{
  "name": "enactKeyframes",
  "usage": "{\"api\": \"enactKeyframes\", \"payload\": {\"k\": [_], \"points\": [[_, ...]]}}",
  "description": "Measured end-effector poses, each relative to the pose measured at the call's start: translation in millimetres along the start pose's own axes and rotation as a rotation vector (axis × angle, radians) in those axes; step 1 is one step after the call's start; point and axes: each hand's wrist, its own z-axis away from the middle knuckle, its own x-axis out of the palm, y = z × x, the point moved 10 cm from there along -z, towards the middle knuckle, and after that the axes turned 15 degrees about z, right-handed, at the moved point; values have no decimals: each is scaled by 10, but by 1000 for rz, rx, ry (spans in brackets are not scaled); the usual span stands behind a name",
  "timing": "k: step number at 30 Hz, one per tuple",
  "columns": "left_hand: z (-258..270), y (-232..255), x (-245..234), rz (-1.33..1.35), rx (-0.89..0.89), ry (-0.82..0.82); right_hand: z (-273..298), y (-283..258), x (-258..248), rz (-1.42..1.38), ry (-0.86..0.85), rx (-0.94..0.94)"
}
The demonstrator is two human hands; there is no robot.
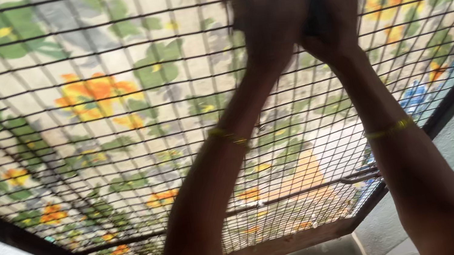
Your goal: The person cleans the metal grille of a window using a cloth, wiping the wires and frame repeatedly.
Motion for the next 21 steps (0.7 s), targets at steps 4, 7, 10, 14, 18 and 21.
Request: {"api": "enactKeyframes", "payload": {"k": [4, 7, 10, 14, 18, 21], "points": [[-34, 536, 135, -101, 198, -77, 613, 546, -99, 155, 13, 359], [48, 365, -138, 10, 133, -36, 654, 531, -59, 224, 0, 313], [70, 153, -351, -51, 70, -88, 433, 261, 85, 326, -82, 115], [145, -173, -854, 27, 73, -110, 275, -252, 455, 259, -105, -29], [483, -549, -1482, -44, 19, -82, 218, -805, 965, 162, -147, -98], [868, -888, -1875, -30, -125, -30, 221, -1357, 1386, 107, -252, -163]]}}
